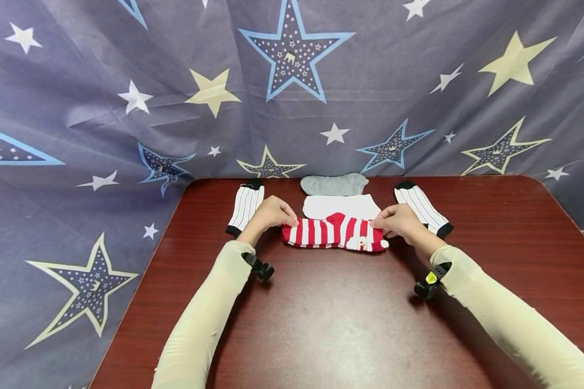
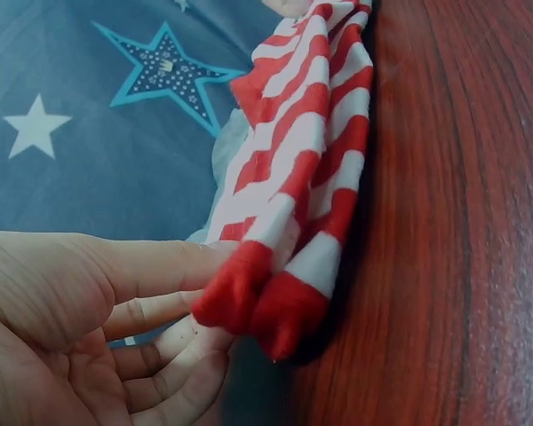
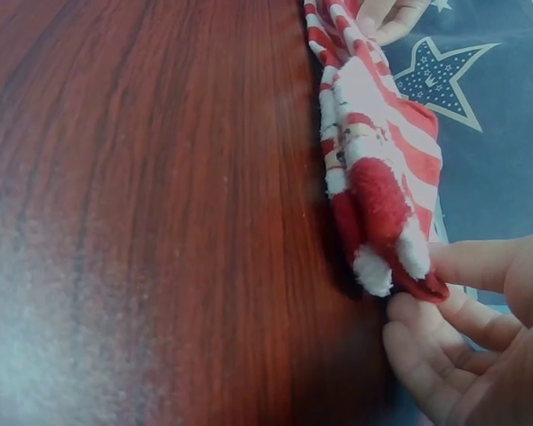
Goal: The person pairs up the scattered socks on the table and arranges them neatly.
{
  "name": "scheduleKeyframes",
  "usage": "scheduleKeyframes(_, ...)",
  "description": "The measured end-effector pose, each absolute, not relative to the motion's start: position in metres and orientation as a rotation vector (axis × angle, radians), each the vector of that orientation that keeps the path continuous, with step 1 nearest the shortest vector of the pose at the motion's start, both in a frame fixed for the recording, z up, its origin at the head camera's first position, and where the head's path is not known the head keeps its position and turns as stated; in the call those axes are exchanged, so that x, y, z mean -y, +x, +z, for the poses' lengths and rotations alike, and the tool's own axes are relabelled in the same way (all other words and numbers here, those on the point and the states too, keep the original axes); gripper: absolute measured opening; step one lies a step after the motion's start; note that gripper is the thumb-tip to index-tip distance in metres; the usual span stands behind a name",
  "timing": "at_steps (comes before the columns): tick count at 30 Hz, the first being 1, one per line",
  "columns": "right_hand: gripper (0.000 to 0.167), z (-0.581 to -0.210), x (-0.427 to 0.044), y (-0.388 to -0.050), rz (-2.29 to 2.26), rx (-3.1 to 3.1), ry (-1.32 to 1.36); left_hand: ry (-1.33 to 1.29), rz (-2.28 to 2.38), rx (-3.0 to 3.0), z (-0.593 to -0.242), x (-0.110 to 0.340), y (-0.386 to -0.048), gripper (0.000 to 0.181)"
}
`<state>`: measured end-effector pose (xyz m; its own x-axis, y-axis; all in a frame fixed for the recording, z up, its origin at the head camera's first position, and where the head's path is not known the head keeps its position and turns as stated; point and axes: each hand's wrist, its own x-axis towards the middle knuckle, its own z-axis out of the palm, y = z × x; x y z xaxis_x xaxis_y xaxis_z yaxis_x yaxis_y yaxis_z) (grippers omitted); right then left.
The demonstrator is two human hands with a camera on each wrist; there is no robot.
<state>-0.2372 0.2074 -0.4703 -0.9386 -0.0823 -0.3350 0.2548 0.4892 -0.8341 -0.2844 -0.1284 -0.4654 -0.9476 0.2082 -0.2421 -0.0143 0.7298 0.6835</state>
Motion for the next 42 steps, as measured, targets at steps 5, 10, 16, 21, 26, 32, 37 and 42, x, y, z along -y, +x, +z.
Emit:
scheduleKeyframes(5, 0.020, -0.471, -0.206, -0.236, -1.405, -2.442, 0.134, 0.102, 1.044, -2.601, -0.467, 0.129, -0.284, 0.012)
scheduleKeyframes(10, 0.022, -0.471, -0.205, -0.235, -1.392, -2.457, 0.124, 0.100, 1.042, -2.595, -0.469, 0.132, -0.284, 0.014)
scheduleKeyframes(16, 0.022, -0.472, -0.206, -0.236, -1.385, -2.471, 0.133, 0.082, 1.033, -2.581, -0.466, 0.138, -0.281, 0.017)
scheduleKeyframes(21, 0.021, -0.473, -0.206, -0.236, -1.372, -2.492, 0.139, 0.070, 1.026, -2.573, -0.466, 0.139, -0.281, 0.016)
scheduleKeyframes(26, 0.021, -0.474, -0.205, -0.237, -1.356, -2.507, 0.150, 0.054, 1.021, -2.586, -0.468, 0.136, -0.280, 0.015)
scheduleKeyframes(32, 0.021, -0.477, -0.204, -0.237, -1.340, -2.510, 0.155, 0.024, 0.983, -2.597, -0.471, 0.135, -0.280, 0.015)
scheduleKeyframes(37, 0.018, -0.478, -0.205, -0.237, -1.347, -2.500, 0.152, -0.010, 0.976, -2.587, -0.473, 0.133, -0.281, 0.013)
scheduleKeyframes(42, 0.017, -0.479, -0.206, -0.238, -1.359, -2.510, 0.146, -0.019, 0.947, -2.589, -0.472, 0.131, -0.283, 0.012)
